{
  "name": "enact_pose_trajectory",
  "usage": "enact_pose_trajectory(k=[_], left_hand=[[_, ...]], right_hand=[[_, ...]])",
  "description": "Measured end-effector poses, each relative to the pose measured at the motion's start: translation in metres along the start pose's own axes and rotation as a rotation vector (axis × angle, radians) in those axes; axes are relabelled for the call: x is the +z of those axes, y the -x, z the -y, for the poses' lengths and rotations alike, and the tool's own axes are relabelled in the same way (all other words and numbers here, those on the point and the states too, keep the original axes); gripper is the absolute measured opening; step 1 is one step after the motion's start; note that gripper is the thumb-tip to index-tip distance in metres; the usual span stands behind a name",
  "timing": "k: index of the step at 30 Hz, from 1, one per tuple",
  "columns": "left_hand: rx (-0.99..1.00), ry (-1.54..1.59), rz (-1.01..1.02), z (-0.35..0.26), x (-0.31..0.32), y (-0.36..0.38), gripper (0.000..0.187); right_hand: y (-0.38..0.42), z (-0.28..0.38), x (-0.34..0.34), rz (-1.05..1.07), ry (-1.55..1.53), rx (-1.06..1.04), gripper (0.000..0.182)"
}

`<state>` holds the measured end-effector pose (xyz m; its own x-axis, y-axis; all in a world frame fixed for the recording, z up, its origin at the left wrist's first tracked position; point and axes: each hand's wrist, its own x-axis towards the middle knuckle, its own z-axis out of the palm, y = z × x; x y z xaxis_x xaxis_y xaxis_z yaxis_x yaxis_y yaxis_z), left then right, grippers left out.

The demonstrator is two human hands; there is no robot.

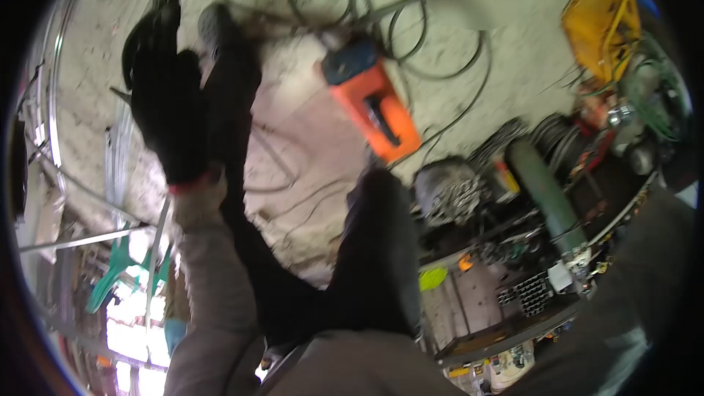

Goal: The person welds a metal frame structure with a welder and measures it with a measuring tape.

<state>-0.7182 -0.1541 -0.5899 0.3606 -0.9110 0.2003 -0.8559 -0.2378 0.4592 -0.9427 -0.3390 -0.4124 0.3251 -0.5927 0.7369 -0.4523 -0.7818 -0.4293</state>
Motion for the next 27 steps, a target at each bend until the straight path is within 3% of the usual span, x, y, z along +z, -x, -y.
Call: enact_pose_trajectory(k=[1,2,4,5,8,10,12,14,15,16,17,18,19,22,23,25,27], left_hand=[[-0.057,0.076,0.011,-0.003,-0.001,-0.008,0.028],[-0.021,-0.043,0.078,-0.001,-0.007,-0.018,0.024],[0.208,-0.538,0.256,-0.002,-0.023,-0.042,0.023],[0.267,-0.631,0.280,-0.002,-0.028,-0.053,0.027],[0.229,-0.511,0.232,0.018,-0.036,-0.072,0.023],[-0.011,-0.488,0.364,0.028,-0.039,-0.082,0.017],[-0.001,-0.362,0.274,0.048,-0.042,-0.084,0.009],[-0.257,-0.046,0.263,0.047,-0.047,-0.097,0.012],[-0.244,-0.019,0.237,0.050,-0.047,-0.102,0.012],[-0.381,0.116,0.241,0.056,-0.045,-0.106,0.013],[-0.514,0.251,0.248,0.062,-0.042,-0.112,0.014],[-0.498,0.266,0.228,0.066,-0.040,-0.120,0.014],[-0.542,0.315,0.179,0.068,-0.038,-0.127,0.018],[-0.632,0.533,0.013,0.066,-0.036,-0.159,0.036],[-0.623,0.652,-0.065,0.066,-0.035,-0.171,0.043],[-0.746,0.707,-0.016,0.081,-0.031,-0.185,0.047],[-0.828,0.721,0.023,0.092,-0.031,-0.205,0.048]], right_hand=[[0.004,-0.004,0.003,-0.024,-0.032,-0.019,0.048],[0.004,-0.007,0.006,-0.048,-0.055,-0.048,0.048],[0.000,-0.016,0.012,-0.091,-0.114,-0.104,0.048],[-0.005,-0.022,0.014,-0.111,-0.131,-0.128,0.048],[-0.019,-0.045,0.039,-0.149,-0.167,-0.161,0.048],[-0.032,-0.065,0.061,-0.173,-0.174,-0.155,0.049],[-0.048,-0.099,0.091,-0.160,-0.133,-0.140,0.050],[-0.071,-0.130,0.112,-0.137,0.076,-0.115,0.049],[-0.098,-0.139,0.125,-0.077,0.153,-0.189,0.051],[-0.099,-0.133,0.139,-0.104,-0.027,0.274,0.057],[-0.116,-0.143,0.154,-0.106,-0.023,0.248,0.055],[-0.136,-0.149,0.171,-0.107,-0.018,0.222,0.052],[-0.157,-0.148,0.176,-0.019,0.298,0.138,0.050],[-0.202,-0.180,0.209,-0.056,0.329,0.171,0.052],[-0.227,-0.173,0.216,-0.068,0.366,0.047,0.056],[-0.272,-0.167,0.226,-0.089,0.408,-0.093,0.060],[-0.321,-0.176,0.225,-0.293,0.771,-0.658,0.067]])
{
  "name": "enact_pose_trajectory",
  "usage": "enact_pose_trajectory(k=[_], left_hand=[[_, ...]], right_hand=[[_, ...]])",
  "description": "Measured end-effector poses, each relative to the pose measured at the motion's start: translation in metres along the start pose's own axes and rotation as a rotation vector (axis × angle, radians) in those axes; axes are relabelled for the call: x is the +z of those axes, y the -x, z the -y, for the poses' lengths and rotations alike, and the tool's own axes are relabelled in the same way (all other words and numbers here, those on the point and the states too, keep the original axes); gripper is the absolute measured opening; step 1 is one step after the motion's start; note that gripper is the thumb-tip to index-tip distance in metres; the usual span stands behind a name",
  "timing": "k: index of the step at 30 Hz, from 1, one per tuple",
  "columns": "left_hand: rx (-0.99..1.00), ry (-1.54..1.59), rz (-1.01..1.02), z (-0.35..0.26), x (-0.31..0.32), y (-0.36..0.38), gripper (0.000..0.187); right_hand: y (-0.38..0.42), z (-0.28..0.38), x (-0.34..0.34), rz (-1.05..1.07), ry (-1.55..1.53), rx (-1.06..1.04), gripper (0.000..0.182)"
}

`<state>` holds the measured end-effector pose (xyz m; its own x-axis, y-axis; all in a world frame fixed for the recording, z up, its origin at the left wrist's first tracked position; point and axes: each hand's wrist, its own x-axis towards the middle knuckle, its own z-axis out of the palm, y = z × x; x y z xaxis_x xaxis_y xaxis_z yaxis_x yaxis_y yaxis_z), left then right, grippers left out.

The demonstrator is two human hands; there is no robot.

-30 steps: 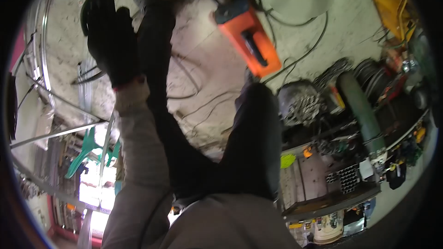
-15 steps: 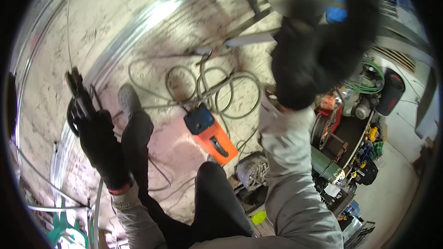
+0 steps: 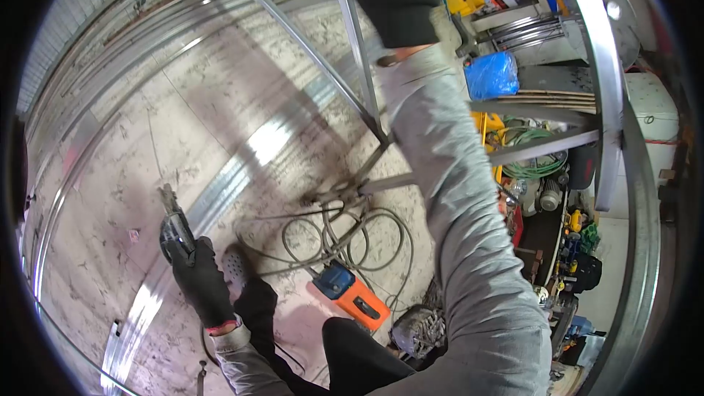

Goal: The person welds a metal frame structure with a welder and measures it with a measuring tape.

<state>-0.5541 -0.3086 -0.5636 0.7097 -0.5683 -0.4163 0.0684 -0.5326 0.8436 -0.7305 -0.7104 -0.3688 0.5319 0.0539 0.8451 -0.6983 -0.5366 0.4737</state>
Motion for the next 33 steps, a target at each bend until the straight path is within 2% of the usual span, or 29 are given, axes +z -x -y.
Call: enact_pose_trajectory(k=[2,3,5,6,8,10,11,12,13,14,15,16,17,18,19,20,21,22,23,24,25,26,27,28,29,32,33], left_hand=[[-0.041,0.058,0.044,-0.014,0.001,-0.019,0.045],[-0.063,0.002,0.003,-0.011,0.003,-0.028,0.047],[-0.094,-0.033,0.040,-0.017,0.000,-0.049,0.049],[-0.125,-0.081,0.083,-0.020,0.000,-0.058,0.052],[-0.079,-0.074,0.067,-0.015,0.003,-0.073,0.059],[0.059,-0.309,-0.044,0.000,0.014,-0.094,0.061],[0.065,-0.298,-0.040,-0.014,0.014,-0.101,0.061],[-0.038,-0.194,0.018,-0.030,0.013,-0.105,0.058],[-0.141,-0.093,0.075,-0.042,0.011,-0.111,0.056],[-0.144,-0.094,0.076,-0.037,0.015,-0.120,0.056],[0.024,-0.149,0.025,-0.013,0.024,-0.131,0.056],[0.185,-0.224,-0.031,0.015,0.028,-0.140,0.056],[0.160,-0.221,-0.009,0.013,0.030,-0.144,0.058],[0.135,-0.218,0.013,0.010,0.030,-0.146,0.061],[-0.151,-0.031,0.102,0.020,0.033,-0.151,0.064],[0.001,0.110,0.013,0.043,0.039,-0.147,0.060],[-0.368,0.169,0.218,-0.006,0.019,-0.148,0.042],[0.115,-0.258,0.324,0.005,0.008,-0.143,0.030],[0.613,-0.686,0.190,0.016,-0.002,-0.139,0.018],[0.573,-0.720,0.274,-0.014,-0.017,-0.134,0.015],[0.257,-0.479,0.275,-0.047,-0.026,-0.125,0.015],[-0.039,-0.220,0.261,-0.088,-0.036,-0.120,0.016],[0.258,-0.365,0.227,-0.073,-0.049,-0.121,0.018],[0.547,-0.511,0.178,-0.051,-0.062,-0.122,0.019],[0.292,-0.475,0.292,-0.078,-0.079,-0.118,0.030],[0.087,-0.450,0.331,-0.116,-0.126,-0.105,0.046],[0.371,-0.560,0.296,-0.132,-0.139,-0.097,0.045]], right_hand=[[-0.042,-0.027,0.004,0.026,0.206,-0.084,0.069],[-0.061,-0.047,0.012,-0.062,0.259,-0.150,0.069],[-0.102,-0.081,0.008,0.045,0.286,-0.247,0.067],[-0.122,-0.091,0.013,0.070,0.439,-0.213,0.067],[-0.160,-0.130,0.026,0.216,0.518,-0.095,0.066],[-0.201,-0.146,0.038,0.571,0.256,0.312,0.068],[-0.212,-0.169,0.050,0.715,0.245,0.324,0.073],[-0.222,-0.174,0.055,0.896,0.295,0.328,0.079],[-0.224,-0.184,0.063,0.892,0.300,0.325,0.079],[-0.216,-0.201,0.073,0.951,0.159,0.360,0.079],[-0.208,-0.218,0.082,1.011,0.006,0.397,0.080],[-0.199,-0.234,0.088,0.998,-0.059,0.373,0.076],[-0.187,-0.233,0.087,0.920,-0.187,0.417,0.058],[-0.184,-0.240,0.083,1.001,-0.063,0.159,0.048],[-0.181,-0.246,0.078,1.030,0.053,-0.106,0.049],[-0.175,-0.259,0.079,0.993,-0.013,-0.185,0.048],[-0.175,-0.254,0.079,0.988,0.001,-0.176,0.048],[-0.175,-0.249,0.080,0.983,0.016,-0.168,0.047],[-0.175,-0.244,0.081,0.978,0.030,-0.159,0.047],[-0.179,-0.243,0.078,0.972,0.098,-0.248,0.043],[-0.183,-0.241,0.075,0.958,0.164,-0.337,0.040],[-0.185,-0.228,0.080,0.878,0.171,-0.107,0.040],[-0.186,-0.215,0.084,0.773,0.156,0.119,0.042],[-0.200,-0.193,0.078,0.801,0.108,0.198,0.050],[-0.200,-0.196,0.081,0.751,0.143,0.061,0.051],[-0.199,-0.187,0.075,0.675,0.135,0.087,0.059],[-0.196,-0.188,0.073,0.672,0.139,0.139,0.063]])
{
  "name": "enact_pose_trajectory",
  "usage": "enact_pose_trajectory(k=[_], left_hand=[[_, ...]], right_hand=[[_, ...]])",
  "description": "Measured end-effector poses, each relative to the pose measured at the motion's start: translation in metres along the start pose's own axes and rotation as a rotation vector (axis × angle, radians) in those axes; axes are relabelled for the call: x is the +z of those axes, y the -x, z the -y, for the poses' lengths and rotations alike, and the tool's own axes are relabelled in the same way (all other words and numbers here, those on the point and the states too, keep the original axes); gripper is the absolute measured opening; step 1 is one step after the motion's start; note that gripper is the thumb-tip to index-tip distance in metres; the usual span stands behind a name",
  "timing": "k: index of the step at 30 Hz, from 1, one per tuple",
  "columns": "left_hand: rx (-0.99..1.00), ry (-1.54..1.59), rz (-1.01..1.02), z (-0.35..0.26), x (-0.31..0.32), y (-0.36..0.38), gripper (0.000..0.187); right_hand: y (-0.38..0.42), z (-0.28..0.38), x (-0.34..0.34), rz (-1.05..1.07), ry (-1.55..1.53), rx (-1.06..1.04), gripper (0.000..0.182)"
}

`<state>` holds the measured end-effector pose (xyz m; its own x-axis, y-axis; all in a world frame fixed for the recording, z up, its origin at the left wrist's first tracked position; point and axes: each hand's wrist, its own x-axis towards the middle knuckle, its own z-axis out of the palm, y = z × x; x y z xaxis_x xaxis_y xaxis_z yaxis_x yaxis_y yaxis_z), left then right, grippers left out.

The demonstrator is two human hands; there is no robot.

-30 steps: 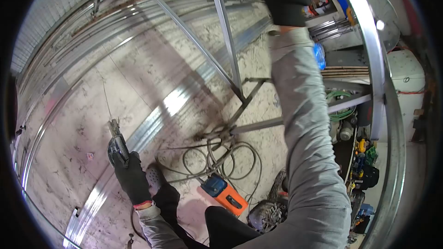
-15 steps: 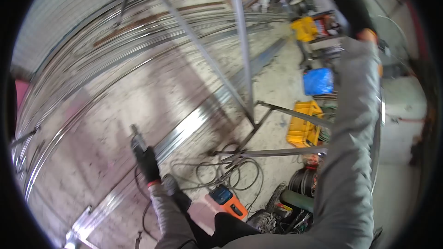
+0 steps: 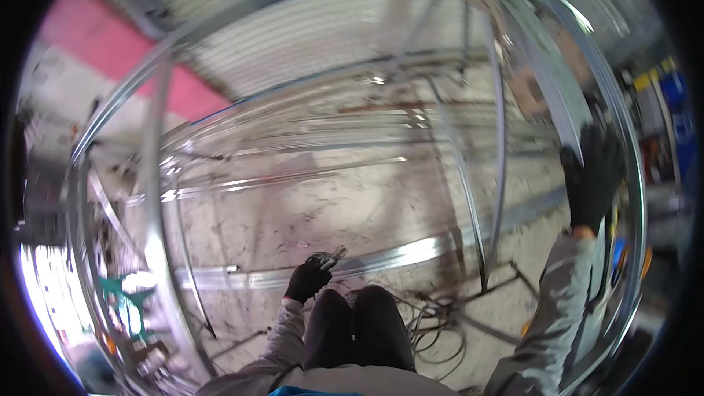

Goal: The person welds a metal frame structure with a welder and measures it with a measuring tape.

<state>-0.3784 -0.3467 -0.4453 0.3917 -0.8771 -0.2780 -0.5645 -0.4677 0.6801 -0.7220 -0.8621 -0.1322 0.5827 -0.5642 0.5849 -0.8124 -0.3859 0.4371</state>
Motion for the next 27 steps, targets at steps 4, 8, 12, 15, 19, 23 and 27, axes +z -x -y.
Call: enact_pose_trajectory(k=[4,8,12,15,19,23,27], left_hand=[[-0.050,-0.121,-0.007,-0.066,-0.077,0.027,0.046],[0.074,-0.010,-0.226,-0.079,-0.092,0.022,0.041],[-0.119,0.015,-0.146,-0.125,-0.136,-0.001,0.030],[-0.270,0.277,-0.209,-0.181,-0.178,0.000,0.028],[-0.030,0.339,-0.412,-0.247,-0.235,0.003,0.013],[-0.310,0.889,-0.627,-0.318,-0.303,0.014,0.007],[-0.227,1.010,-1.193,-0.345,-0.361,-0.010,0.024]], right_hand=[[0.007,-0.001,-0.003,0.069,0.099,0.044,0.068],[0.003,0.008,-0.016,0.117,0.017,0.119,0.067],[-0.008,0.013,-0.025,0.177,0.058,0.089,0.061],[-0.008,0.008,-0.021,0.220,0.067,0.040,0.058],[-0.035,0.034,-0.054,0.156,-0.159,-0.030,0.055],[-0.109,0.144,-0.084,0.196,-1.020,-0.183,0.050],[-0.190,0.278,-0.080,0.689,-1.672,-0.260,0.043]])
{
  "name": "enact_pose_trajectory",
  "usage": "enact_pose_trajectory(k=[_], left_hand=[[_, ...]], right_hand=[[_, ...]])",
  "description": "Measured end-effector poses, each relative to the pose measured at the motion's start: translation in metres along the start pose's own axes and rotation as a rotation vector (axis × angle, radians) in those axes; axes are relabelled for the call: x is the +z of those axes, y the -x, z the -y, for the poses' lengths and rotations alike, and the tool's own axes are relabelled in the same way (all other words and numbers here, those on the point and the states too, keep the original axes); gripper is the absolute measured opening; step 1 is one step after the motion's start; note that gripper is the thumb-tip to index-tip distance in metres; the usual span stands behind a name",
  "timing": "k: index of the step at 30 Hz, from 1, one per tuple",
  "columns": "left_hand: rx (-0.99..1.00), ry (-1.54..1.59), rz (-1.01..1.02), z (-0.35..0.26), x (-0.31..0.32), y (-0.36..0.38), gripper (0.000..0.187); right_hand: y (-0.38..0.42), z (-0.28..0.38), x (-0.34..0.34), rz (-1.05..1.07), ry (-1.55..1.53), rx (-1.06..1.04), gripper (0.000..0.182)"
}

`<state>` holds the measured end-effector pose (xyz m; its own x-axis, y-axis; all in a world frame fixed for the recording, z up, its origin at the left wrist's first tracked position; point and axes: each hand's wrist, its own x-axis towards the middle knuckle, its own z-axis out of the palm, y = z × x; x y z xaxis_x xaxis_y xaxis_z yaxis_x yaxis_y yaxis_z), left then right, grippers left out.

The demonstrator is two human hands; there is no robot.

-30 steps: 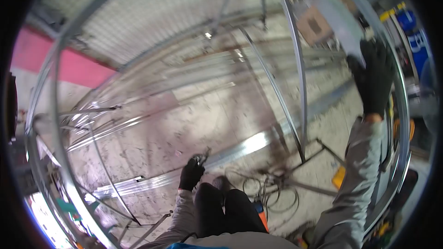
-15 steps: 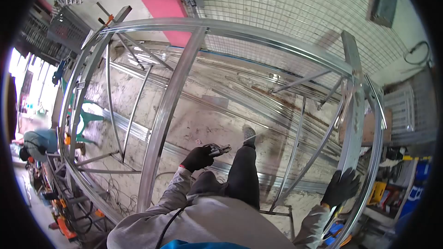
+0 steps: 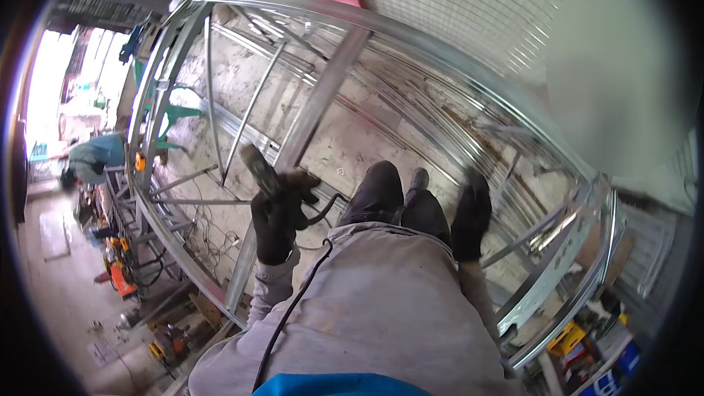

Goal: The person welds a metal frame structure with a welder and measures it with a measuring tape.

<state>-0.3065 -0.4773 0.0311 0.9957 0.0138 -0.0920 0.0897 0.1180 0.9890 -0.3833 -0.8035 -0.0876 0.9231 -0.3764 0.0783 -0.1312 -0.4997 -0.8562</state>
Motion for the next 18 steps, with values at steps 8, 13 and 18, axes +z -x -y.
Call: enact_pose_trajectory(k=[8,13,18], left_hand=[[-0.080,-0.602,-0.604,0.050,-0.015,-0.077,0.025],[0.003,-0.685,-0.652,0.065,-0.013,-0.090,0.039],[-0.069,-0.591,-0.611,0.060,-0.017,-0.095,0.038]], right_hand=[[-0.243,0.044,0.145,0.698,-1.019,0.791,0.081],[-0.292,0.074,0.209,0.825,-1.229,0.789,0.079],[-0.302,0.075,0.213,0.859,-1.305,0.866,0.077]])
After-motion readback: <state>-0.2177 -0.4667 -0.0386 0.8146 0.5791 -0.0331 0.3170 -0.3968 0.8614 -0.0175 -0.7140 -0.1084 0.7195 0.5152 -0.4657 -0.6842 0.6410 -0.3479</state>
